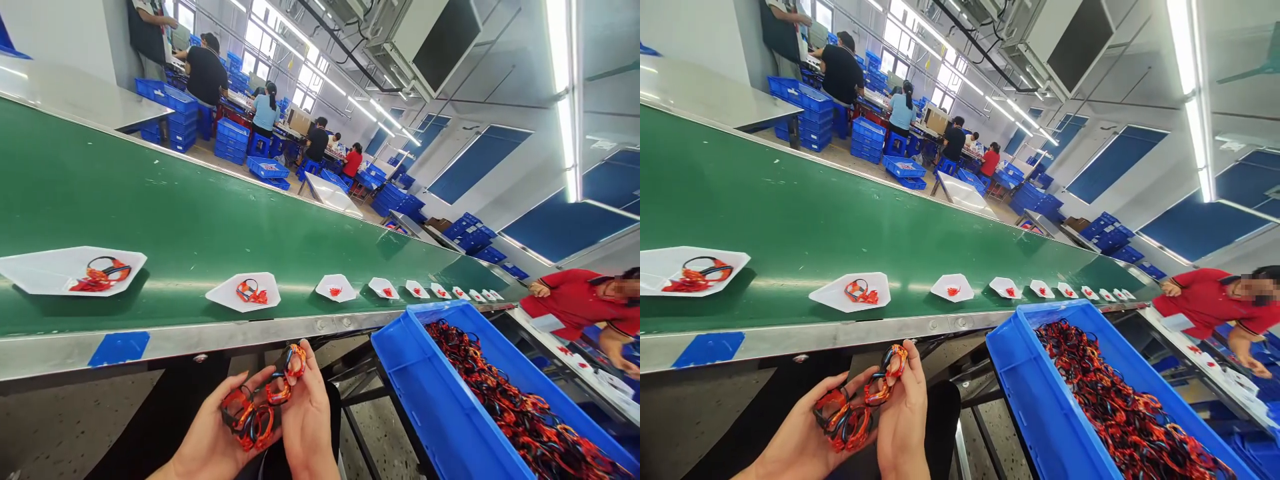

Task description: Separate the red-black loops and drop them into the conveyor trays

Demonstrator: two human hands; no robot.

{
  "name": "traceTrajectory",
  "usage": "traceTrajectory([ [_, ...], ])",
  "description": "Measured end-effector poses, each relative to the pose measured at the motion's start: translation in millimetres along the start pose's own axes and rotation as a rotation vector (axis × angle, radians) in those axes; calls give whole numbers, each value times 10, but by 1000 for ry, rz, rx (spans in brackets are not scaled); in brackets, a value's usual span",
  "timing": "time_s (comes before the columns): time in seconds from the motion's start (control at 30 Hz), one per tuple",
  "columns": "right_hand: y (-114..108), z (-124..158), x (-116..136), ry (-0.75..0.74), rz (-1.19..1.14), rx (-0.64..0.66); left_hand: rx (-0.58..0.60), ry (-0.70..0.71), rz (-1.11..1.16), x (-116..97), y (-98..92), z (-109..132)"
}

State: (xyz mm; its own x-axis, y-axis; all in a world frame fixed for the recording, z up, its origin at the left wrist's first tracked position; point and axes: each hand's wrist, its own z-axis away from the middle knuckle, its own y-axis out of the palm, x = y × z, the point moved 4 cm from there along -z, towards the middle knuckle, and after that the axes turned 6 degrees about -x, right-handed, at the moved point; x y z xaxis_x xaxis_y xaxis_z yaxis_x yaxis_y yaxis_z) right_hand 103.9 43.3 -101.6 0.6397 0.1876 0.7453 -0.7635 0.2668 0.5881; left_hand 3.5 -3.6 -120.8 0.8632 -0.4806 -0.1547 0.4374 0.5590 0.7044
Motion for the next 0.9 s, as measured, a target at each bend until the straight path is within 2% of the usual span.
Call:
traceTrajectory([
  [0.13,60,60,55,-59,190,59,11,-8,-8,10,5,6],
  [0.2,119,123,105,-147,445,119,9,-24,-6,20,0,-1],
  [0.33,222,271,176,-421,939,209,9,-72,22,50,-27,-41],
  [0.43,246,351,171,-552,1112,210,8,-95,25,63,-49,-62],
  [0.53,257,391,140,-600,1230,193,8,-103,21,63,-62,-65],
  [0.67,270,419,108,-641,1257,170,7,-98,25,41,-72,-72],
  [0.77,248,409,95,-616,1123,150,5,-90,27,12,-78,-74],
  [0.83,204,363,81,-501,960,126,11,-86,28,-7,-75,-66],
  [0.9,142,291,57,-322,745,83,15,-86,17,-20,-71,-53],
])
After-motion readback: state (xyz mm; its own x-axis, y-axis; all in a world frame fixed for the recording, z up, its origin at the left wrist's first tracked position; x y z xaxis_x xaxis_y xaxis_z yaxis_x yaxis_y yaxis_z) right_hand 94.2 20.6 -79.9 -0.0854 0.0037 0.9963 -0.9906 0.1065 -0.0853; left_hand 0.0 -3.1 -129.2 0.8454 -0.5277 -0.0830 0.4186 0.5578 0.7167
